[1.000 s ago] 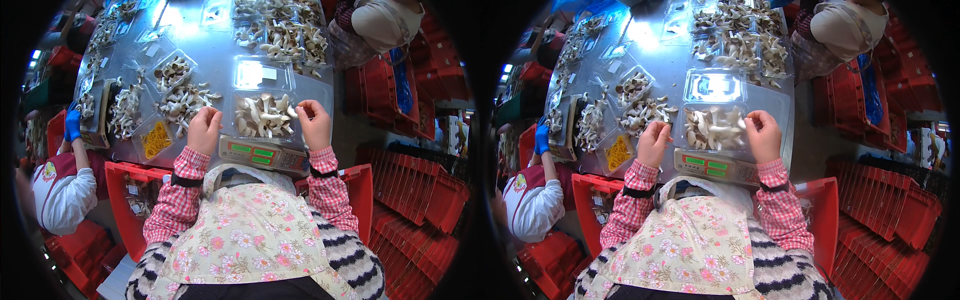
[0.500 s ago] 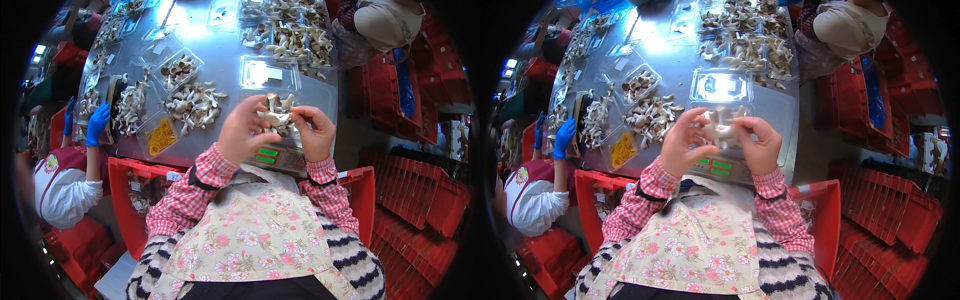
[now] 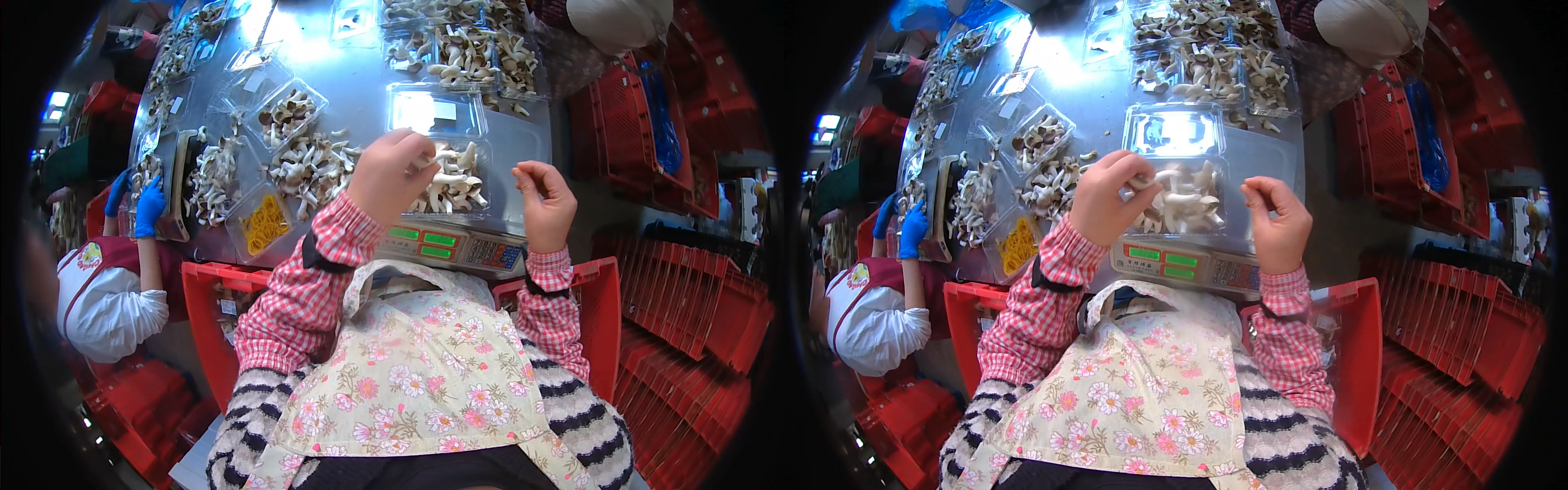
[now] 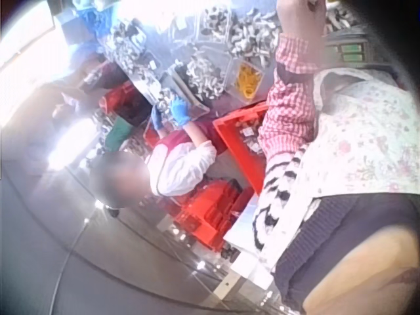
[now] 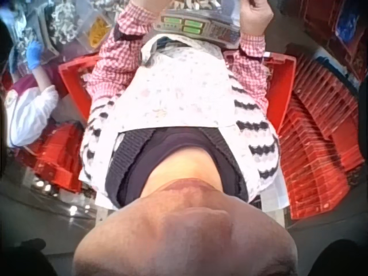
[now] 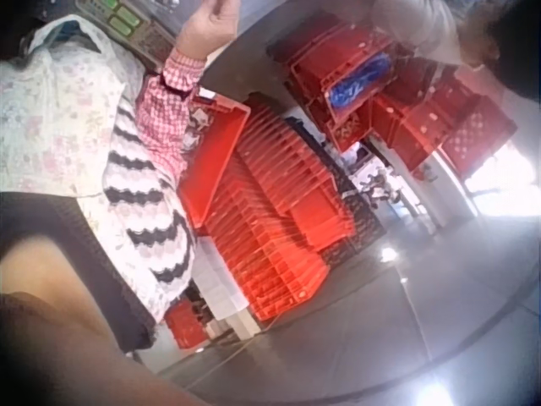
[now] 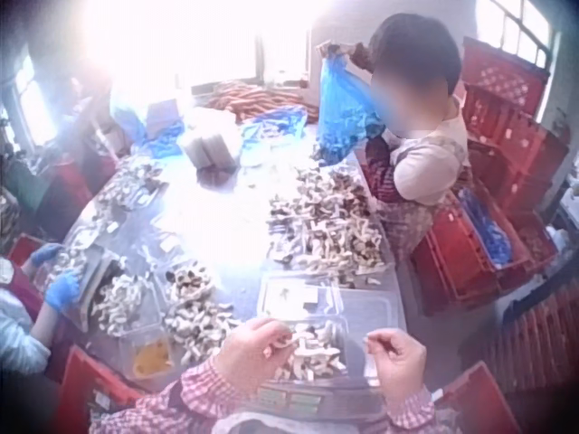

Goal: The person sorts oyster mushrooms by hand, placing them into clear plastic containers on a digital scale. They adjust the mushrooms to reach a target weight, then move the filled containers into a red crate. Other workers are visible at the same table performing similar tasks.

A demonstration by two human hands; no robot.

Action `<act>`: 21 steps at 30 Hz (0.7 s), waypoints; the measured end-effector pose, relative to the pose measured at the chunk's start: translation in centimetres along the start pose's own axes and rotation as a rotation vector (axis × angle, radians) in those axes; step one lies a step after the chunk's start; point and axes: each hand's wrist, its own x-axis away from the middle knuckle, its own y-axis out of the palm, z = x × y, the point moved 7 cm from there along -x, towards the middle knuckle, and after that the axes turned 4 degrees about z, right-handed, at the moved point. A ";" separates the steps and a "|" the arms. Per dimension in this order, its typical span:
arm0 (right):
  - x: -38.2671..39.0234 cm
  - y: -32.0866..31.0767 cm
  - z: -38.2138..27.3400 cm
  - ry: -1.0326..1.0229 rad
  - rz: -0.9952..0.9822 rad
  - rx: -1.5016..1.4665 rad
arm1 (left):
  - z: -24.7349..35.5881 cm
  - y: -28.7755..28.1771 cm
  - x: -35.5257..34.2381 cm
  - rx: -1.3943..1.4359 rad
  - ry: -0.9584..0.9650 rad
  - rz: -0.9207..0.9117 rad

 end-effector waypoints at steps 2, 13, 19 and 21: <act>0.2 -0.5 0.7 0.066 -0.005 0.009 | -0.3 1.3 -0.9 0.017 0.060 -0.060; 3.9 -3.1 4.7 0.250 -0.305 0.302 | -5.7 -2.7 0.7 -0.274 -0.133 -0.010; 3.1 -1.8 5.6 0.232 -0.280 0.261 | -7.5 -3.4 3.2 -0.335 -0.146 0.008; 2.7 -0.4 4.8 0.200 -0.301 0.223 | -7.1 -2.4 3.4 -0.367 -0.097 0.008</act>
